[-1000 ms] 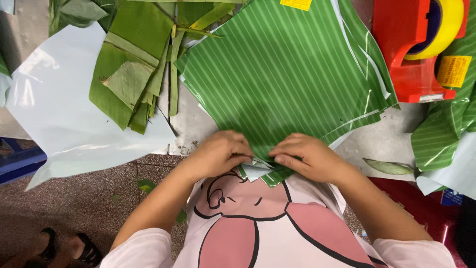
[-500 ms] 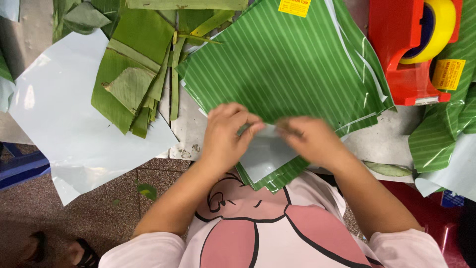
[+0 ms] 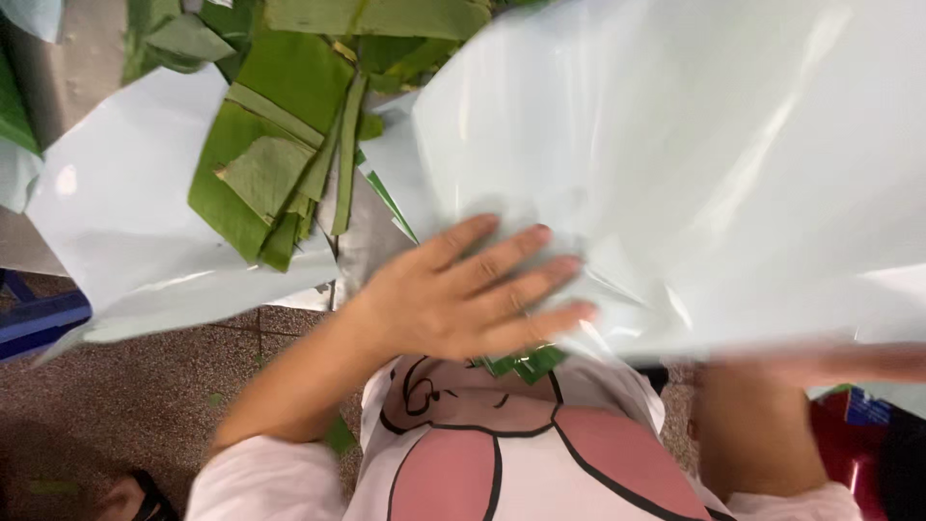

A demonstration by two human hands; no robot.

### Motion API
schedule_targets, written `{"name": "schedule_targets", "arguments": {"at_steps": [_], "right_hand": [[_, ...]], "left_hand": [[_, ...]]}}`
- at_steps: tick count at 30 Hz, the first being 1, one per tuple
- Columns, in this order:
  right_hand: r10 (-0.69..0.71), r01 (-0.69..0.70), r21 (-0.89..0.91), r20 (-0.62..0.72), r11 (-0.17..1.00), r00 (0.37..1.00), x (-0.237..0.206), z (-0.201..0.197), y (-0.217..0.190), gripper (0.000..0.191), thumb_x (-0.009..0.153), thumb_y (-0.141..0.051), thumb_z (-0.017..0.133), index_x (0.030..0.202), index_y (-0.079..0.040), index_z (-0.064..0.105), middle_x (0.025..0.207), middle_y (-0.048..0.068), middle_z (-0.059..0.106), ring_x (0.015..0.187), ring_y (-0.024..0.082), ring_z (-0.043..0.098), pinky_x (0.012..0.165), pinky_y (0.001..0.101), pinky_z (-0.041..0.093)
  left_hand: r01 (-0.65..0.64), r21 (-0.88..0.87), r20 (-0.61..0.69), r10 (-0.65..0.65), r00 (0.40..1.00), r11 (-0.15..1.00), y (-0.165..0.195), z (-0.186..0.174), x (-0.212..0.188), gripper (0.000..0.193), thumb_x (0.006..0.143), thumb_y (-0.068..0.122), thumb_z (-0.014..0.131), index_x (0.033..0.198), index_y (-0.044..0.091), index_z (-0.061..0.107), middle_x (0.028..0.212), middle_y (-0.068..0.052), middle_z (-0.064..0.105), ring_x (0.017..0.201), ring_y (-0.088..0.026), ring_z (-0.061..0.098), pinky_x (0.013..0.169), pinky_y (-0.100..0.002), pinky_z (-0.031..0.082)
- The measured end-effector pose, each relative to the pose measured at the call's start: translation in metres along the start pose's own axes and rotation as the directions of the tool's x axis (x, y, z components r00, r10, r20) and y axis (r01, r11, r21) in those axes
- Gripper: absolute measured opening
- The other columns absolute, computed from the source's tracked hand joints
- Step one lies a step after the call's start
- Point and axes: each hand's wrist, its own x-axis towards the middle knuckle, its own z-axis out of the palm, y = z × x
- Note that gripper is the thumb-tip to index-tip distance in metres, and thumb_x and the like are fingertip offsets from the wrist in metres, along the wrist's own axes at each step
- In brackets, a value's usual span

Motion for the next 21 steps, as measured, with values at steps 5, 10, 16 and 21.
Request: {"name": "schedule_targets", "arguments": {"at_steps": [5, 10, 16, 21], "right_hand": [[0.145, -0.109, -0.37, 0.071, 0.923, 0.987, 0.004, -0.013, 0.003, 0.061, 0.103, -0.021, 0.068, 0.156, -0.002, 0.045, 0.151, 0.018, 0.051, 0.138, 0.03, 0.058, 0.116, 0.0413, 0.045], [-0.054, 0.042, -0.959, 0.027, 0.28, 0.998, -0.013, 0.025, 0.024, 0.1, 0.084, -0.019, 0.081, 0.159, -0.003, 0.018, 0.151, 0.027, 0.048, 0.135, 0.038, 0.05, 0.114, 0.0466, 0.041], [-0.051, 0.698, -0.715, 0.696, 0.045, 0.716, -0.027, 0.053, 0.042, 0.07, 0.083, -0.032, 0.083, 0.142, -0.012, 0.052, 0.14, 0.021, 0.053, 0.135, 0.038, 0.048, 0.114, 0.0534, 0.037], [0.258, 0.693, -0.706, 0.704, 0.146, 0.662, -0.028, 0.06, 0.072, 0.044, 0.084, -0.023, 0.075, 0.127, -0.017, 0.065, 0.126, 0.005, 0.072, 0.118, 0.027, 0.066, 0.099, 0.0424, 0.051]], "left_hand": [[0.13, -0.169, 0.409, -0.05, 0.911, 0.977, -0.031, 0.008, -0.035, 0.054, 0.088, 0.019, 0.067, 0.141, 0.03, 0.064, 0.146, 0.004, 0.063, 0.14, -0.024, 0.057, 0.118, -0.045, 0.042], [0.493, -0.165, 0.536, -0.342, 0.772, 0.855, -0.042, 0.012, -0.07, 0.066, 0.073, 0.014, 0.079, 0.136, 0.027, 0.067, 0.142, 0.001, 0.065, 0.14, -0.026, 0.054, 0.119, -0.049, 0.041], [0.85, 0.215, 0.182, -0.875, 0.448, 0.48, -0.087, -0.016, -0.127, 0.074, 0.067, 0.027, 0.091, 0.133, 0.005, 0.066, 0.133, -0.021, 0.065, 0.121, -0.042, 0.059, 0.102, -0.049, 0.048], [0.837, 0.383, 0.164, -0.92, 0.355, 0.391, -0.103, -0.012, -0.149, 0.055, 0.079, 0.021, 0.081, 0.132, 0.008, 0.068, 0.119, -0.019, 0.071, 0.104, -0.04, 0.065, 0.085, -0.049, 0.053]]}}
